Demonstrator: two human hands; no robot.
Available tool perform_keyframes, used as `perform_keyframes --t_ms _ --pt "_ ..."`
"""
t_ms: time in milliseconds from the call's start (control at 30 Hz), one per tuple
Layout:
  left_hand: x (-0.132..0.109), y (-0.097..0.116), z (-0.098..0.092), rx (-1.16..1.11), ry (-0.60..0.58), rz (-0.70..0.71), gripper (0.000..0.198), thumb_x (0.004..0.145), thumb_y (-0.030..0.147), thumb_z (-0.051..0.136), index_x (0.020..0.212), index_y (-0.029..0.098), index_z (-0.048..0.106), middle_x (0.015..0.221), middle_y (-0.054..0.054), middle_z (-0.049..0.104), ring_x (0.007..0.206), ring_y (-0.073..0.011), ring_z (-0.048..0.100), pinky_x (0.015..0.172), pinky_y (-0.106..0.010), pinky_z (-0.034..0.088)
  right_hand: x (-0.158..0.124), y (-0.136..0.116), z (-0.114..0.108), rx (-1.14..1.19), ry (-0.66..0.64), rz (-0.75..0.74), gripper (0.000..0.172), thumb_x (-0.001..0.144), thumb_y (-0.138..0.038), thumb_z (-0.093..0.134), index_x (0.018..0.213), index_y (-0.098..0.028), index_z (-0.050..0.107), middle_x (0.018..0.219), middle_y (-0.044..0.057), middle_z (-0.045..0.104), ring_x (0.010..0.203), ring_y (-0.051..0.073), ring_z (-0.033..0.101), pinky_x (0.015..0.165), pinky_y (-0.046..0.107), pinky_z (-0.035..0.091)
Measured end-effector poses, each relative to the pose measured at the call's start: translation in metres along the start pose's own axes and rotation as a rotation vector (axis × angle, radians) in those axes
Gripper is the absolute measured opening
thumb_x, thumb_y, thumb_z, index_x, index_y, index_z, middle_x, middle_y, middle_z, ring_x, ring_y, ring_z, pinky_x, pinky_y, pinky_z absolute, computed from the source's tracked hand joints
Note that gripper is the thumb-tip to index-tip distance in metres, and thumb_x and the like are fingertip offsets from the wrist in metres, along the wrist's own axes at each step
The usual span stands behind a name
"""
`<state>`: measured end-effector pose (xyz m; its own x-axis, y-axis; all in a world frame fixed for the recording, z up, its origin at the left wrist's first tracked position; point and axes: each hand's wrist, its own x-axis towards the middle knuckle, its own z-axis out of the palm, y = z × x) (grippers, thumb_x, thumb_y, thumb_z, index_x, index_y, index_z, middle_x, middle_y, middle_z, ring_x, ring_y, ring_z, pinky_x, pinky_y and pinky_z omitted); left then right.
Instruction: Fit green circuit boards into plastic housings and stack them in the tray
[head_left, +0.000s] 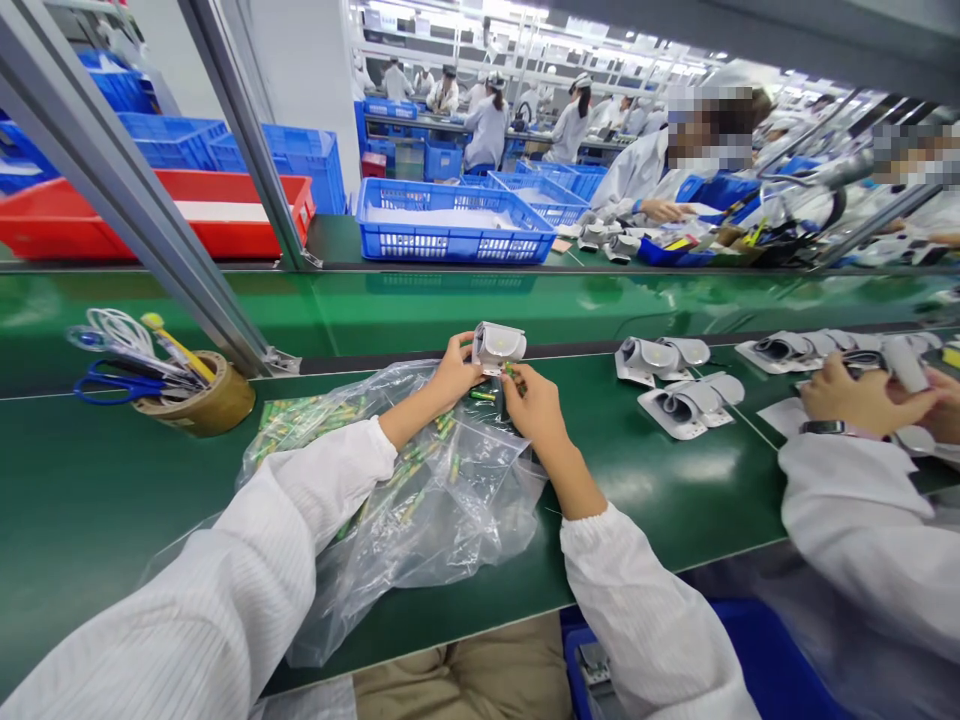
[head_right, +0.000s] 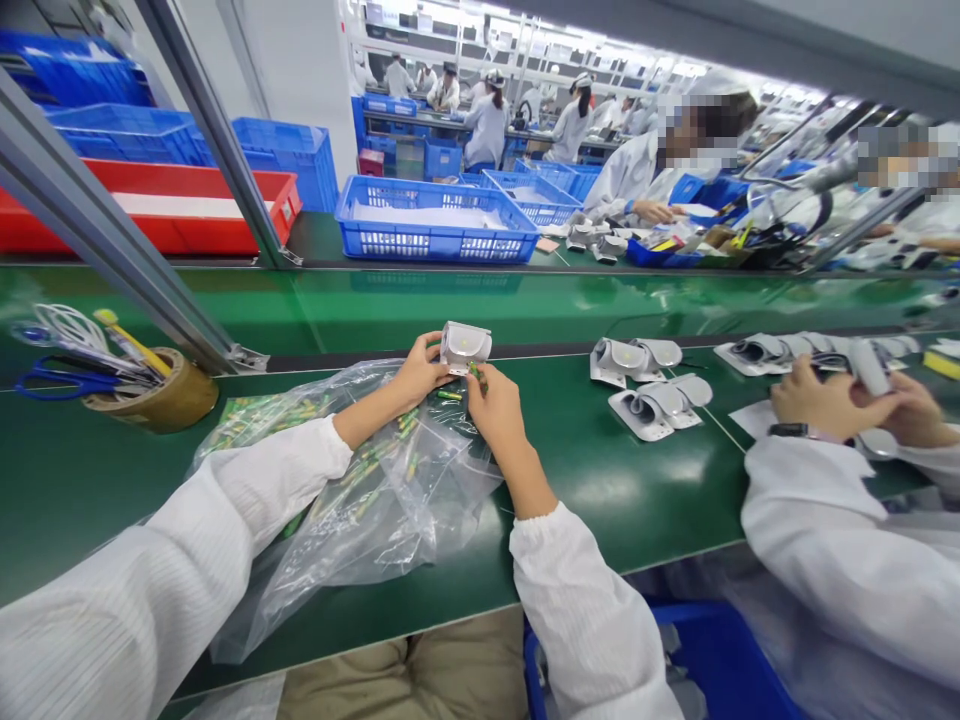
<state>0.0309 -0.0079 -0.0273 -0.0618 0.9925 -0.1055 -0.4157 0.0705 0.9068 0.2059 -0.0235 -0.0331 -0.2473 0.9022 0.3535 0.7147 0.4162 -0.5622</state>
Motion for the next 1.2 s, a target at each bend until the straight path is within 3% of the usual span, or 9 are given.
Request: perform_keyframes --t_ms 133,300,500,667,800,967,1200 --pt "0.000 -0.001 0.001 -0.020 0.025 -0.013 0.081 0.059 -0.005 0.082 0.127 0.026 0.052 0.143 -0.009 0.066 0.101 -0.0204 0.074 0.097 -0.043 0.066 0.000 0.008 0.002 0.125 0.152 0.008 0.042 0.105 -0.048 0.056 0.117 -0.017 0.081 0.106 0.014 0.075 0.094 0.027 0.070 0.089 0.041 0.059" --pt "0.000 -0.001 0.001 -0.023 0.043 0.005 0.083 0.060 -0.002 0.084 0.129 0.026 0.050 0.139 -0.008 0.066 0.100 -0.0209 0.074 0.098 -0.047 0.066 -0.001 0.003 0.002 0.288 0.140 0.015 0.045 0.105 -0.050 0.054 0.124 -0.017 0.079 0.121 0.016 0.079 0.108 0.029 0.074 0.096 0.044 0.059" --pt "0.000 0.000 0.003 -0.012 0.076 0.008 0.083 0.056 -0.003 0.074 0.129 0.026 0.049 0.136 -0.009 0.066 0.103 -0.0252 0.074 0.093 -0.050 0.068 -0.006 -0.012 0.001 0.397 0.129 0.015 0.041 0.108 -0.049 0.050 0.133 -0.019 0.062 0.121 0.016 0.080 0.110 0.028 0.077 0.093 0.040 0.061" --pt "0.000 0.003 0.004 -0.031 0.094 -0.002 0.090 0.048 -0.005 0.070 0.130 0.026 0.051 0.139 -0.011 0.065 0.116 -0.0333 0.073 0.094 -0.054 0.069 -0.011 -0.022 -0.004 0.430 0.118 0.075 0.048 0.110 -0.049 0.049 0.150 -0.021 0.044 0.116 0.013 0.081 0.085 0.023 0.077 0.073 0.033 0.058" --pt "-0.003 0.008 0.003 -0.091 0.011 -0.050 0.083 0.048 -0.004 0.065 0.125 0.026 0.054 0.145 -0.010 0.065 0.120 -0.0329 0.072 0.099 -0.058 0.068 -0.012 -0.023 -0.002 0.487 0.160 0.124 0.044 0.110 -0.054 0.050 0.139 -0.021 0.055 0.116 0.013 0.079 0.066 0.018 0.067 0.063 0.032 0.055" --pt "-0.011 0.016 0.005 -0.124 -0.133 -0.053 0.076 0.046 -0.004 0.060 0.117 0.024 0.061 0.149 -0.007 0.063 0.136 -0.0362 0.065 0.114 -0.070 0.058 -0.010 -0.018 0.006 0.541 0.341 0.123 0.041 0.098 -0.056 0.069 0.114 -0.018 0.074 0.111 0.012 0.078 0.078 0.020 0.068 0.073 0.035 0.058" --pt "-0.013 0.016 0.007 -0.139 -0.130 -0.064 0.081 0.044 -0.008 0.056 0.119 0.024 0.060 0.153 -0.005 0.061 0.143 -0.0376 0.060 0.117 -0.070 0.056 -0.008 -0.018 0.011 0.565 0.418 0.234 0.045 0.090 -0.057 0.076 0.106 -0.015 0.080 0.099 0.010 0.081 0.067 0.018 0.062 0.067 0.034 0.051"
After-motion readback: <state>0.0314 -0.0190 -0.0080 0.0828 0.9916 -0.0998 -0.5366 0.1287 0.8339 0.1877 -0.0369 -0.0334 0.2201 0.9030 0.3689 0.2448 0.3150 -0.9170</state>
